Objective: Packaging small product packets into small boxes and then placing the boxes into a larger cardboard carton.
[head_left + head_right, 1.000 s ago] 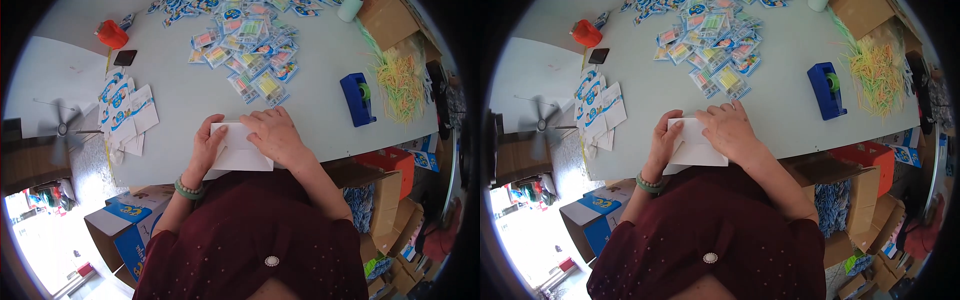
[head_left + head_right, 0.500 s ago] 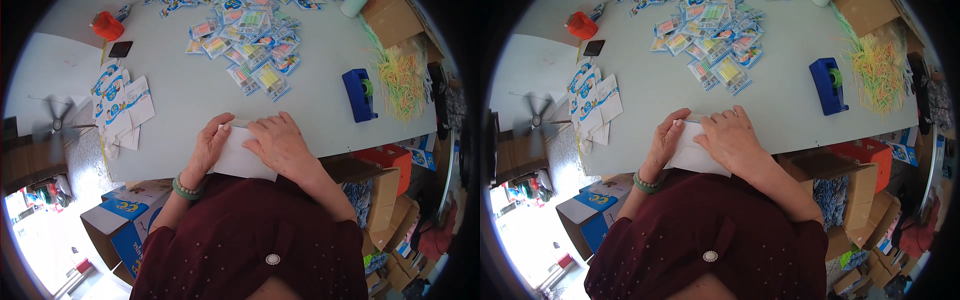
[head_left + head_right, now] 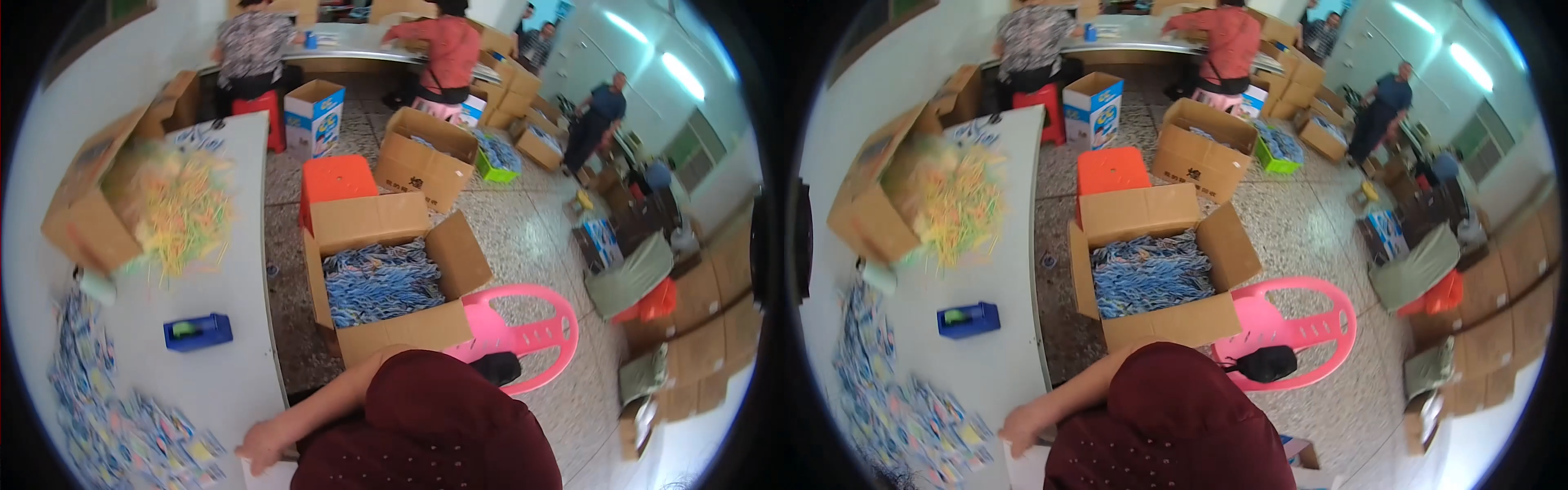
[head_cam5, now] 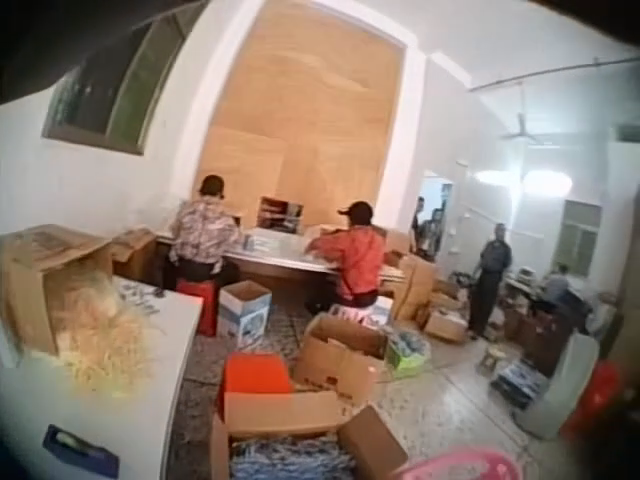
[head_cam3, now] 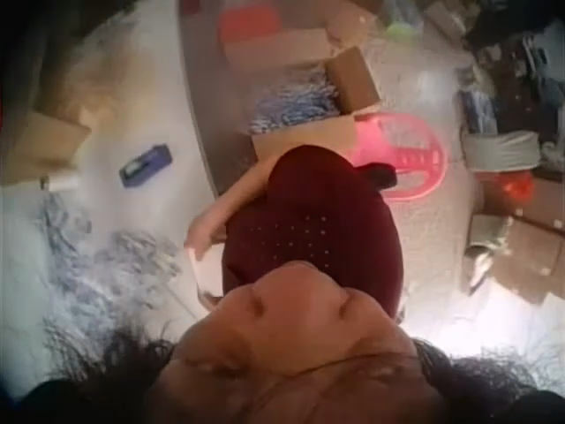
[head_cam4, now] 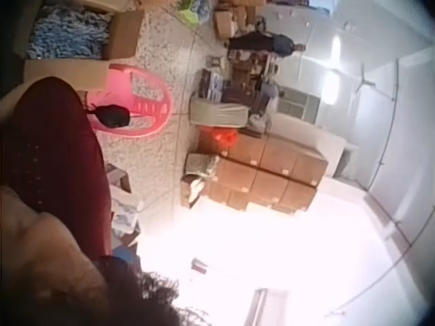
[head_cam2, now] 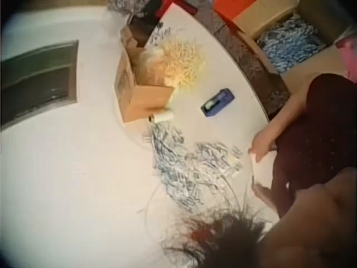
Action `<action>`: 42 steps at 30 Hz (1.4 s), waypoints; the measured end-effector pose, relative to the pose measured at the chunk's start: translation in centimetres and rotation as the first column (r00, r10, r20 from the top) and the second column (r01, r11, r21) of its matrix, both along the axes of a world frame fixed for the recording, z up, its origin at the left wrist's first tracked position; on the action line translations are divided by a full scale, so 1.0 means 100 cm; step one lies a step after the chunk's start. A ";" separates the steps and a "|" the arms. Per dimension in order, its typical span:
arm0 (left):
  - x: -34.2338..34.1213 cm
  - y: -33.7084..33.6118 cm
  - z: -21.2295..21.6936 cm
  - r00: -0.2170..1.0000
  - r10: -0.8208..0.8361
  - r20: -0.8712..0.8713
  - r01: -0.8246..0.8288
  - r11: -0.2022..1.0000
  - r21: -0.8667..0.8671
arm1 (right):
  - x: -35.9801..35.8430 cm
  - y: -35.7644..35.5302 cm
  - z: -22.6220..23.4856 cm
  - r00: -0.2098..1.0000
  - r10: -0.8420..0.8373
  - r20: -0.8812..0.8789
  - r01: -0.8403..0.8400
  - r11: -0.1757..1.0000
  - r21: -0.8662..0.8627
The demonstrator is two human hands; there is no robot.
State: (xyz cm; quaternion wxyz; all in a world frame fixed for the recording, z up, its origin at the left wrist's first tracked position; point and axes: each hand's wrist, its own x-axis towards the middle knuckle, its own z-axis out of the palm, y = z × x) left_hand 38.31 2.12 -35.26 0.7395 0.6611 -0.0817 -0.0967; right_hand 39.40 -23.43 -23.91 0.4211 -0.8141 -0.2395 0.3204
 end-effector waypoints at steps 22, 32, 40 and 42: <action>0.153 -0.057 -0.020 0.997 -0.011 0.078 0.010 1.000 0.022 | -0.001 0.029 -0.062 0.929 0.090 0.358 -0.306 0.730 0.611; -0.107 0.119 -0.015 0.727 0.685 -0.041 -0.667 0.719 0.196 | 0.006 0.017 -0.085 0.525 -0.268 0.808 -0.163 0.900 0.404; -0.214 0.023 0.125 0.676 0.678 0.289 -0.097 -0.307 0.947 | 0.045 0.018 -0.038 0.688 -0.053 0.723 -0.163 0.960 0.226; -0.222 0.032 0.112 0.583 0.742 0.329 -0.098 -0.338 0.936 | 0.054 0.045 -0.033 0.663 -0.031 0.748 -0.172 0.966 0.192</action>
